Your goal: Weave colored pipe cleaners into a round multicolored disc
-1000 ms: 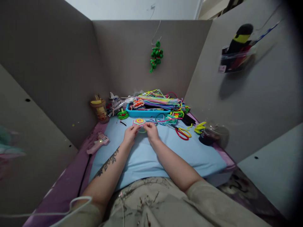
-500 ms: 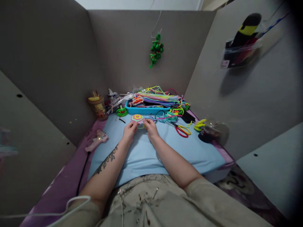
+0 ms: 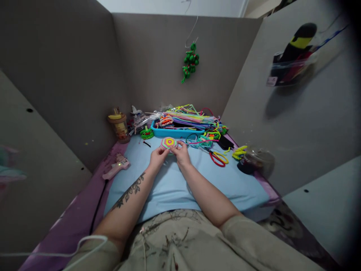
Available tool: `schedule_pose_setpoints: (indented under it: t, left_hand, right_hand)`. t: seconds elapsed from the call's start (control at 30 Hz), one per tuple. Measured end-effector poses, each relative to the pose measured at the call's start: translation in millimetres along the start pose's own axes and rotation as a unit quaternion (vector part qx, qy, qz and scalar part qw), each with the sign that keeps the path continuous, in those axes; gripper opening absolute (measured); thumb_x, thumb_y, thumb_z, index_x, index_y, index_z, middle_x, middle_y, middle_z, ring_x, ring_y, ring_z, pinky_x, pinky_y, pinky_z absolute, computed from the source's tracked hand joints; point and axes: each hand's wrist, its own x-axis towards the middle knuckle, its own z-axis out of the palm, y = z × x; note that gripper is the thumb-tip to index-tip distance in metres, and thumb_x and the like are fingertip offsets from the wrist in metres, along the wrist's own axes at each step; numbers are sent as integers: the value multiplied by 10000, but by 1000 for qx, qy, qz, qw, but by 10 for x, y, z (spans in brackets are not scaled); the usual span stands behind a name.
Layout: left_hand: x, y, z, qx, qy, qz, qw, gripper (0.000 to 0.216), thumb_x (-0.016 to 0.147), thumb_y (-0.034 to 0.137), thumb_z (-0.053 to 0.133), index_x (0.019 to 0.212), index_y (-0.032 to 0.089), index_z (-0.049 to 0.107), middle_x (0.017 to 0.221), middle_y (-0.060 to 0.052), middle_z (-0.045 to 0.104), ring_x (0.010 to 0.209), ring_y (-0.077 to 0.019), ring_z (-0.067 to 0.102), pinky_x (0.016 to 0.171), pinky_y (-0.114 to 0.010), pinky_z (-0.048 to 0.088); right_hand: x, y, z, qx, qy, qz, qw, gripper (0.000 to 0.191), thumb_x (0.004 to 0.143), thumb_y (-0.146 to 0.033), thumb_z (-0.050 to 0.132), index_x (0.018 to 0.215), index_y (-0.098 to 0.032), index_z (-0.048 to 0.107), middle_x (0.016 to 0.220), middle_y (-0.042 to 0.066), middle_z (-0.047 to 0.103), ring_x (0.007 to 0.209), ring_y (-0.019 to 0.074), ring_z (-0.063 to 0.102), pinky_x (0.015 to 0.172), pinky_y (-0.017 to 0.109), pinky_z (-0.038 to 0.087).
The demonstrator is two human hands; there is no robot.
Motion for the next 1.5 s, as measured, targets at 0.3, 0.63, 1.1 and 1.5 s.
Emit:
schedule_pose_setpoints:
  t: [0.3, 0.63, 1.1, 1.5]
  left_hand:
    - [5, -51, 17, 13, 22, 4, 1000, 353, 631, 469, 656, 566, 138, 554, 442, 44, 427, 417, -61, 322, 414, -205, 221]
    - [-14, 41, -2, -23, 27, 11, 999, 329, 632, 436, 670, 559, 136, 554, 471, 32, 462, 446, -66, 348, 442, -210, 241]
    - [56, -1, -51, -104, 29, -56, 993, 342, 610, 453, 687, 610, 124, 592, 466, 33, 450, 430, -56, 348, 426, -199, 223]
    - [43, 29, -59, -130, -12, -68, 989, 337, 579, 434, 713, 621, 118, 605, 468, 26, 453, 419, -55, 353, 402, -201, 186]
  right_hand:
    - [14, 69, -26, -36, 11, -59, 998, 575, 578, -283, 721, 1022, -219, 360, 667, -53, 615, 577, 120, 599, 641, 268, 466]
    - [36, 78, -48, -75, -5, -52, 996, 504, 625, -298, 683, 1026, -216, 389, 716, -31, 592, 611, 123, 570, 616, 262, 451]
    - [-120, -148, -36, -390, -51, -298, 869, 94, 756, -250, 556, 768, -198, 633, 832, 42, 546, 874, 181, 509, 821, 324, 398]
    - [-68, -181, -66, -333, -61, -233, 912, 123, 736, -292, 559, 666, -195, 589, 772, 13, 507, 792, 158, 480, 784, 292, 392]
